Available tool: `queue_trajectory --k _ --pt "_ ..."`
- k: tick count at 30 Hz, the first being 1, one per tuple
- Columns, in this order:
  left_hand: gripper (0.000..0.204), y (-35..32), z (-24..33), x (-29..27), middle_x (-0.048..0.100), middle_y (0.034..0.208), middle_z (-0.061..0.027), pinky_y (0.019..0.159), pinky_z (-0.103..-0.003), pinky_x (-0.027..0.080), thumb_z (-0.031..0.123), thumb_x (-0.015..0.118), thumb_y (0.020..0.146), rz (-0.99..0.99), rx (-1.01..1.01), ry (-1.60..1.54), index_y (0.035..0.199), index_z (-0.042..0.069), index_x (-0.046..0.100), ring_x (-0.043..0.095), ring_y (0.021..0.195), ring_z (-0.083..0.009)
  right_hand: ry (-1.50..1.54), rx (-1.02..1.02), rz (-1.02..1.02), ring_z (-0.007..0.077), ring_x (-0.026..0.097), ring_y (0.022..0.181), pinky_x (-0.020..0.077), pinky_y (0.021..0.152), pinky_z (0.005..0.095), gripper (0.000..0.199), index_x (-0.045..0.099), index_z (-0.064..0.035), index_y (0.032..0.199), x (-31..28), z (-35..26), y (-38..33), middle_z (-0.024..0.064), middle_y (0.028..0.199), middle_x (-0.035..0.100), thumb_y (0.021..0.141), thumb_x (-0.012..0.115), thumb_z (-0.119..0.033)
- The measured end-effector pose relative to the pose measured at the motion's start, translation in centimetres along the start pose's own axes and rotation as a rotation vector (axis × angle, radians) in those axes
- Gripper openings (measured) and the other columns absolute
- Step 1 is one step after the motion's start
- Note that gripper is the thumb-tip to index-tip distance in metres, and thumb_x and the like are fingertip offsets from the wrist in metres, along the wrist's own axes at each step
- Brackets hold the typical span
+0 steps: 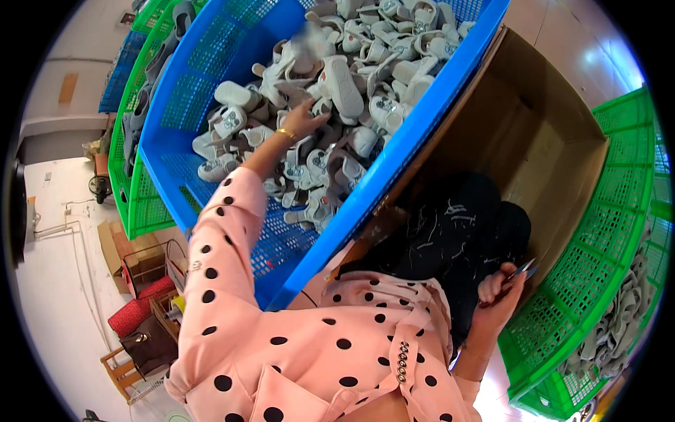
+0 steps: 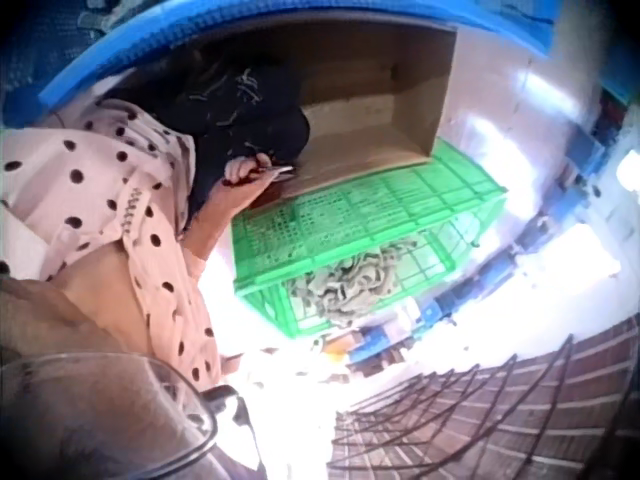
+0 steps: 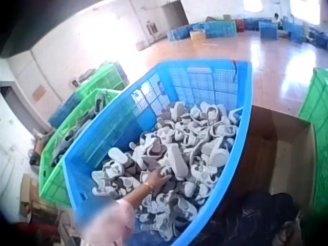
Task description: The person sits on the floor and uses scissors to trim loose threads and excess fabric from the edges of small white fabric items. They handle the items one by one, picking them from a blue basket, cutting the edges, and placing them into a green basket.
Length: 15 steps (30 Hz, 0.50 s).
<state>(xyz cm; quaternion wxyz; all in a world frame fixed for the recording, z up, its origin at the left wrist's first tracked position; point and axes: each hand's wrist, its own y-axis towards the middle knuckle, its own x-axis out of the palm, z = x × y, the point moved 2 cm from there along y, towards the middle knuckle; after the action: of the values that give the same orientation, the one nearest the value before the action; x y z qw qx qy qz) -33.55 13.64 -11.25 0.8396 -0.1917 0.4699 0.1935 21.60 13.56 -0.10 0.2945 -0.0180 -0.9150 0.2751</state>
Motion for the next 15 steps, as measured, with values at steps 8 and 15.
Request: queue_trajectory --k 8,15 --pt "0.073 6.6 5.8 3.7 0.065 0.112 -0.0253 0.09 -0.046 0.051 0.045 0.079 0.062 0.437 -0.717 -0.258 0.113 -0.005 0.059 0.064 0.105 -0.0392 -0.205 0.014 0.013 0.0035 0.032 0.046 0.023 0.042 0.0195 0.016 0.056 -0.0055 0.094 2.2 1.2 0.3 -0.0041 0.058 0.037 0.101 0.049 -0.018" --pt "0.064 4.7 7.0 5.0 0.068 0.103 -0.0127 0.083 -0.035 0.052 0.024 0.084 0.064 -0.089 -0.119 -0.725 0.117 -0.001 0.06 0.066 0.09 -0.0215 -0.314 0.002 -0.05 0.0027 0.031 0.047 0.0228 0.042 0.0191 0.012 0.055 -0.0045 0.094 2.7 1.0 0.6 -0.0049 0.059 0.036 0.1 0.049 -0.013"
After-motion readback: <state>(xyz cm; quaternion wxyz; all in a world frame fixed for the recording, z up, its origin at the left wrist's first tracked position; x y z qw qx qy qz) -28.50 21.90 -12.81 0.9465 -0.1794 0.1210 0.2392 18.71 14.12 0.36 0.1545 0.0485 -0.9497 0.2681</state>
